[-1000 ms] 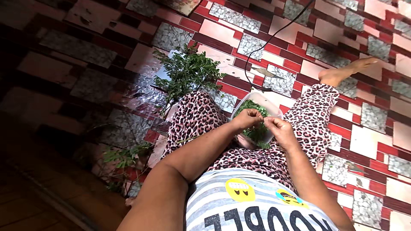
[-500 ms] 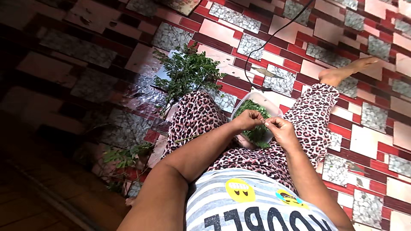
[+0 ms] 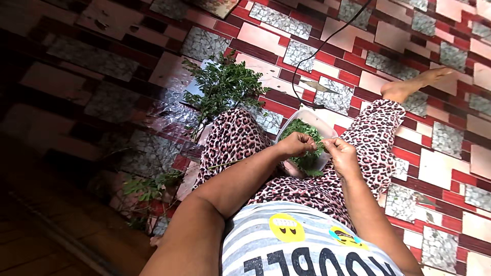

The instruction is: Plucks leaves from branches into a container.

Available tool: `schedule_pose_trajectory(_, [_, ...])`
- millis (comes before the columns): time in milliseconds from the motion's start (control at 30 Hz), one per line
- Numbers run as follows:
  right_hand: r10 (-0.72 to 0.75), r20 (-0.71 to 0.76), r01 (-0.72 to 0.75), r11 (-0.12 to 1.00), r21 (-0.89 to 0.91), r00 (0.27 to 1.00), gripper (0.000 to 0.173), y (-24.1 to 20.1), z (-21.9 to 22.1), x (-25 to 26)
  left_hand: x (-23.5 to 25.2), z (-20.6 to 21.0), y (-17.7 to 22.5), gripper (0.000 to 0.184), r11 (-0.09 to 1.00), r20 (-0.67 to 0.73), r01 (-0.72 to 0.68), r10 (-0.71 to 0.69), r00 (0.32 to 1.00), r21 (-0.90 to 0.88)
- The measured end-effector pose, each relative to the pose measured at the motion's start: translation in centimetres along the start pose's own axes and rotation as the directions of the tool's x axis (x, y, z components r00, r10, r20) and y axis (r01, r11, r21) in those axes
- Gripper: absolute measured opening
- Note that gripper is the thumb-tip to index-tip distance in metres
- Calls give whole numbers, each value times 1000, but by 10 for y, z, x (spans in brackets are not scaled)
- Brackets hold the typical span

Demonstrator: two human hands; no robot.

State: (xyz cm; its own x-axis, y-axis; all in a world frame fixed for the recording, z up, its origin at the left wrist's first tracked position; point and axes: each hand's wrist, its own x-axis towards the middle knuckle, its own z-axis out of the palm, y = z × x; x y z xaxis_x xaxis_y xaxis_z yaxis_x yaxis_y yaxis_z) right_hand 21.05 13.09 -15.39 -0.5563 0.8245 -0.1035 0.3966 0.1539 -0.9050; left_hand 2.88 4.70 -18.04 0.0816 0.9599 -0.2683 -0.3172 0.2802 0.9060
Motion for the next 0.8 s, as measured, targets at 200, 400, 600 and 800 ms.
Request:
schedule_pose_trajectory(200, [112,69,-125,969,212,991,23,1,1,-2,1,-1,-2,12,998,-40,-2,-1,999,-60])
schedule_pose_trajectory(400, [89,70,-102,971,215,994,7,0,4,-4,2,-1,-3,11,995,-27,-10,8,1000,-95])
schedule_pose_trajectory(600, [89,61,-92,994,51,994,10,-3,0,-3,2,-1,-2,13,997,-26,18,-20,999,-81])
schedule_pose_trajectory(800, [149,92,-160,979,128,984,20,-6,-4,-2,0,1,1,14,998,7,52,-52,999,-23])
